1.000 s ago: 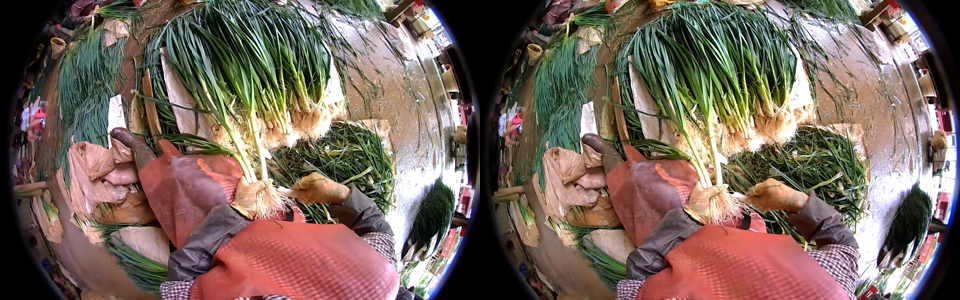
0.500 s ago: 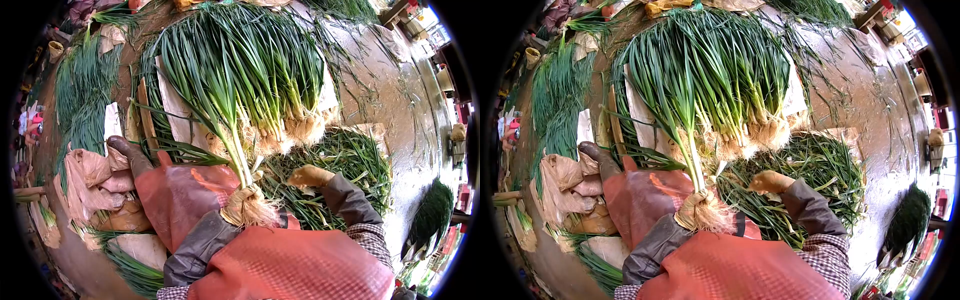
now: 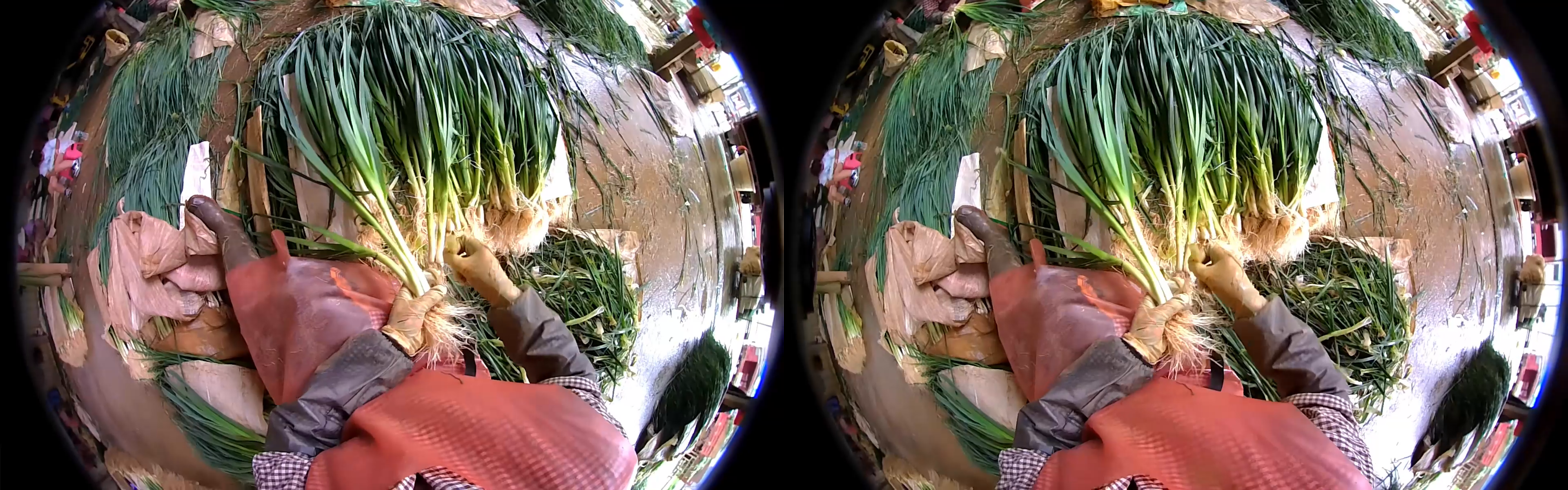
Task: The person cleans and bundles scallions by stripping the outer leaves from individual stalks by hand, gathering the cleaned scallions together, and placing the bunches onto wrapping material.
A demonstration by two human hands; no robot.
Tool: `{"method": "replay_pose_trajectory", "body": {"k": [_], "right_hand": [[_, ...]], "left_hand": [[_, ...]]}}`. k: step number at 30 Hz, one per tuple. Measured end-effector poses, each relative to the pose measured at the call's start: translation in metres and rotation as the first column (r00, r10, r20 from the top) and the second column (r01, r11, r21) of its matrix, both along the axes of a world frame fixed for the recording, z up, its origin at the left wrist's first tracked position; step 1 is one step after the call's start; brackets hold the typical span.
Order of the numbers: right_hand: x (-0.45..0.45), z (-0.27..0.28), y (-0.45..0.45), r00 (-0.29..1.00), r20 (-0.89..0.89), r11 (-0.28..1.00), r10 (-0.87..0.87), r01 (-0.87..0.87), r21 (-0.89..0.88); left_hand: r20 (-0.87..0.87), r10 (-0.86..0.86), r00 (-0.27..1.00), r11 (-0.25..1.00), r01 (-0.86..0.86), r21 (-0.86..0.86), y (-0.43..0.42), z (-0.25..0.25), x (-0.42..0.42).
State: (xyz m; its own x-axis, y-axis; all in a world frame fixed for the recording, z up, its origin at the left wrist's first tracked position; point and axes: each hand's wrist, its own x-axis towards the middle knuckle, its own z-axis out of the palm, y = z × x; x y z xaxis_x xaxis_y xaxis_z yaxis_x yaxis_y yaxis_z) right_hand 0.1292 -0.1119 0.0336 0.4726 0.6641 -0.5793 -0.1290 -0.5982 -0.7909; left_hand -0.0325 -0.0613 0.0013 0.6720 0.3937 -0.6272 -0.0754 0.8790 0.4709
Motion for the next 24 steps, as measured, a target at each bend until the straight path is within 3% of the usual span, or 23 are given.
{"method": "replay_pose_trajectory", "body": {"k": [1,2,4,5,6,7,8,9,10,11,12,13,14,16,17,19,20,21,22,23,24], "right_hand": [[-0.013,0.007,-0.003,0.999,0.045,0.997,-0.018,0.015,0.073],[-0.020,0.013,-0.002,0.988,-0.126,0.980,-0.089,0.109,0.164],[-0.023,0.020,-0.012,0.962,-0.272,0.987,-0.021,0.062,0.146],[-0.021,0.015,-0.025,0.903,-0.430,0.973,0.013,0.087,0.214],[-0.016,-0.003,-0.047,0.877,-0.474,0.966,0.073,0.055,0.252],[-0.003,-0.010,-0.063,0.891,-0.414,0.982,0.184,-0.179,0.053],[0.008,-0.017,-0.081,0.874,-0.381,0.908,0.302,-0.386,-0.165],[0.025,-0.036,-0.093,0.687,-0.064,0.591,0.724,-0.666,-0.455],[0.041,-0.056,-0.096,0.210,0.073,0.189,0.975,-0.608,-0.771],[0.050,-0.066,-0.074,0.445,0.168,0.412,0.880,-0.538,-0.735],[0.054,-0.087,-0.075,0.824,0.336,0.887,0.457,-0.392,-0.244],[0.048,-0.071,-0.037,0.992,0.076,0.987,0.098,-0.087,-0.134],[0.043,-0.074,-0.006,0.994,0.110,0.999,0.004,0.002,-0.053],[0.045,-0.123,0.034,0.969,-0.211,0.992,-0.129,0.124,-0.037],[0.047,-0.151,0.038,0.979,-0.176,0.994,-0.103,0.107,0.014],[0.030,-0.125,0.035,0.996,-0.045,0.996,-0.077,0.079,0.041],[0.007,-0.062,0.031,0.995,0.052,0.996,-0.082,0.081,0.023],[-0.008,-0.044,0.024,0.988,0.112,0.994,-0.105,0.100,0.053],[-0.021,0.007,0.023,0.995,0.085,0.999,-0.044,0.043,0.008],[-0.027,0.004,0.021,0.999,0.024,0.997,-0.046,0.045,0.069],[-0.031,0.004,0.019,0.998,-0.034,0.990,-0.050,0.054,0.133]], "left_hand": [[-0.027,-0.033,0.999,0.999,0.033,-0.014,-0.002,0.002,0.004],[0.092,-0.036,0.995,0.999,0.036,0.002,-0.004,0.002,0.004],[0.117,-0.100,0.988,0.992,0.091,0.083,-0.004,-0.006,0.000],[0.123,-0.056,0.991,0.998,0.056,0.009,-0.005,-0.010,-0.003],[0.128,-0.016,0.992,0.997,0.024,-0.068,-0.003,-0.012,-0.006],[0.065,0.010,0.998,0.990,0.000,-0.141,-0.001,0.000,-0.006],[0.019,0.035,0.999,0.995,-0.033,-0.097,-0.001,-0.003,-0.006],[0.035,0.039,0.999,0.995,-0.036,-0.089,-0.002,-0.007,-0.008],[0.052,0.042,0.998,0.996,-0.038,-0.080,-0.003,-0.010,-0.010],[0.018,0.035,0.999,0.995,-0.034,-0.092,-0.004,-0.003,-0.009],[0.020,0.036,0.999,0.995,-0.034,-0.095,-0.004,-0.006,-0.009],[-0.020,0.002,1.000,1.000,-0.003,-0.011,-0.006,-0.010,-0.011],[-0.056,-0.025,0.998,0.996,0.030,0.080,-0.004,-0.013,-0.011],[-0.029,-0.030,0.999,0.998,0.031,0.061,-0.001,-0.009,-0.012],[-0.041,-0.003,0.999,0.990,0.009,0.142,0.001,-0.009,-0.011],[-0.067,0.033,0.997,0.971,-0.016,0.240,0.006,-0.013,-0.010],[-0.066,0.043,0.997,0.972,-0.027,0.235,0.006,-0.014,-0.007],[-0.069,0.044,0.997,0.979,-0.029,0.202,0.004,-0.015,-0.003],[-0.077,0.038,0.996,0.986,-0.024,0.167,0.001,-0.017,-0.003],[-0.059,-0.002,0.998,0.994,0.009,0.109,0.000,-0.014,-0.003],[-0.017,0.029,0.999,0.987,-0.026,0.156,-0.003,-0.010,-0.001]]}}
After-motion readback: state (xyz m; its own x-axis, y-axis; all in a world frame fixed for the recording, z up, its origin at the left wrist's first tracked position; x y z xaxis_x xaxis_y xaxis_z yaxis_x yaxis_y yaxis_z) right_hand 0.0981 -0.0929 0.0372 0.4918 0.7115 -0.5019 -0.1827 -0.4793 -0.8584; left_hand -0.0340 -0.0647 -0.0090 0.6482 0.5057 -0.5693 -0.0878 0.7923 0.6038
